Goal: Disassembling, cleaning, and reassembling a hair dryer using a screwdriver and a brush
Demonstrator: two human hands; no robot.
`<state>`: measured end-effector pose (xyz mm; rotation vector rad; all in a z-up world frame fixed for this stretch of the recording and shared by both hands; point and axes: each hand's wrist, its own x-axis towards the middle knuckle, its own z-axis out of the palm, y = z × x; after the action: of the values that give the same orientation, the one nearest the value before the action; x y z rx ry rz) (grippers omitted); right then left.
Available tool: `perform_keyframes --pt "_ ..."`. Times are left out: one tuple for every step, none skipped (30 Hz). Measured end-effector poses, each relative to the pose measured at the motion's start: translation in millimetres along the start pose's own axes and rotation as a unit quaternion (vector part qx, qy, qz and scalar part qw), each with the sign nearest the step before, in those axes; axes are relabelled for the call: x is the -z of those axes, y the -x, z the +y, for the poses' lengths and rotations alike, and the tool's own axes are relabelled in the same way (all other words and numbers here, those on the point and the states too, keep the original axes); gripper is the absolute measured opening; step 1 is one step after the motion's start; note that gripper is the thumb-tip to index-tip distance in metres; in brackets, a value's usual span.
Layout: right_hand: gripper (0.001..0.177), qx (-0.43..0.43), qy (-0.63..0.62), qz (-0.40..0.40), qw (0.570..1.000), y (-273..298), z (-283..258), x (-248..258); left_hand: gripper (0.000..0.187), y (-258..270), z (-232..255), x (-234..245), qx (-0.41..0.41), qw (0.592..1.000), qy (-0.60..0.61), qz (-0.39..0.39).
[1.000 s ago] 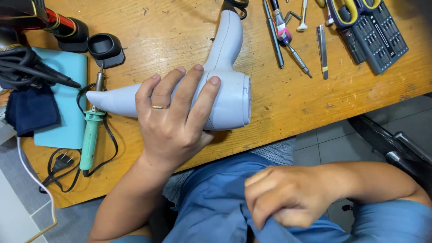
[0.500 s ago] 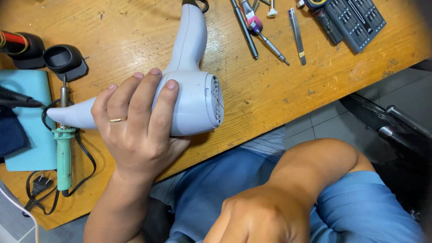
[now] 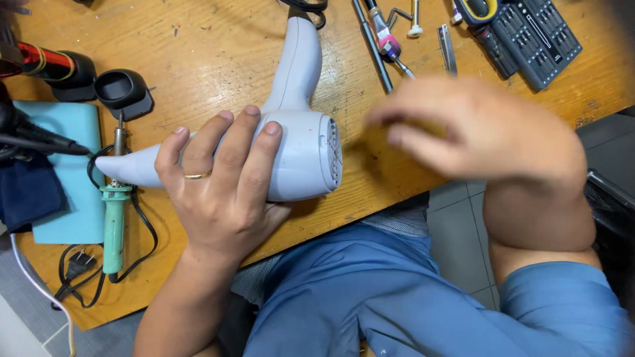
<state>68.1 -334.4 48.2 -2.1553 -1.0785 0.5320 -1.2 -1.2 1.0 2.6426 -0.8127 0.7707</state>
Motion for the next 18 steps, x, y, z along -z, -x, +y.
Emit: perform_keyframes --pt "0.026 -0.114 0.146 0.102 0.977 -1 19 5 0.05 1 0 0 0.001 1.0 -0.002 0.0" --pt "0.026 -0.11 0.147 0.1 0.978 -6 47 0 0.05 1 0 0 0.004 1.0 -0.005 0.0" --pt "0.014 -0.154 0.239 0.156 0.946 -11 75 -6 0.048 1 -1 0 0.002 1.0 -0.002 -0.001" --pt "0.023 -0.193 0.328 0.212 0.9 -17 103 -11 0.047 1 -1 0 0.001 1.0 0.003 -0.003" --pt "0.023 -0.19 0.328 0.211 0.901 -30 118 -15 0.047 2 -1 0 0.003 1.0 0.0 -0.002" --pt "0.027 -0.209 0.329 0.211 0.896 -42 133 -20 0.055 2 -2 0 0.002 1.0 0.0 -0.006" --pt "0.032 -0.228 0.329 0.212 0.891 -54 148 -25 0.064 3 -2 -1 0.001 1.0 0.0 -0.01" --pt "0.032 -0.225 0.329 0.212 0.892 -59 152 -26 0.064 2 -2 -1 0.002 1.0 -0.003 -0.01" --pt "0.03 -0.254 0.286 0.211 0.9 -63 156 -27 0.06 1 -2 -2 0.002 1.0 -0.003 -0.004" --pt "0.028 -0.282 0.24 0.207 0.906 -67 160 -30 0.056 2 -2 -3 0.002 1.0 -0.002 0.0" --pt "0.028 -0.279 0.239 0.205 0.907 -67 153 -27 0.056 2 -1 -3 0.004 1.0 -0.004 -0.001" --pt "0.027 -0.27 0.241 0.207 0.909 -66 145 -25 0.053 1 -1 -3 0.004 1.0 -0.003 0.005" --pt "0.028 -0.261 0.243 0.209 0.911 -65 137 -22 0.051 0 -2 -4 0.003 1.0 -0.003 0.01" --pt "0.028 -0.26 0.242 0.21 0.911 -55 119 -19 0.051 1 -2 -4 0.003 1.0 -0.004 0.01" --pt "0.034 -0.23 0.206 0.248 0.918 -46 100 -15 0.048 1 -3 -5 0.002 1.0 -0.002 0.008" --pt "0.042 -0.197 0.168 0.284 0.923 -36 81 -12 0.045 2 -3 -5 0.004 1.0 -0.001 0.006" --pt "0.042 -0.197 0.167 0.282 0.924 -32 55 -20 0.045 1 -3 -4 0.006 1.0 -0.002 0.005" --pt "0.028 -0.118 -0.017 0.37 0.921 -27 29 -27 0.045 1 -3 -3 0.006 1.0 -0.003 0.001"
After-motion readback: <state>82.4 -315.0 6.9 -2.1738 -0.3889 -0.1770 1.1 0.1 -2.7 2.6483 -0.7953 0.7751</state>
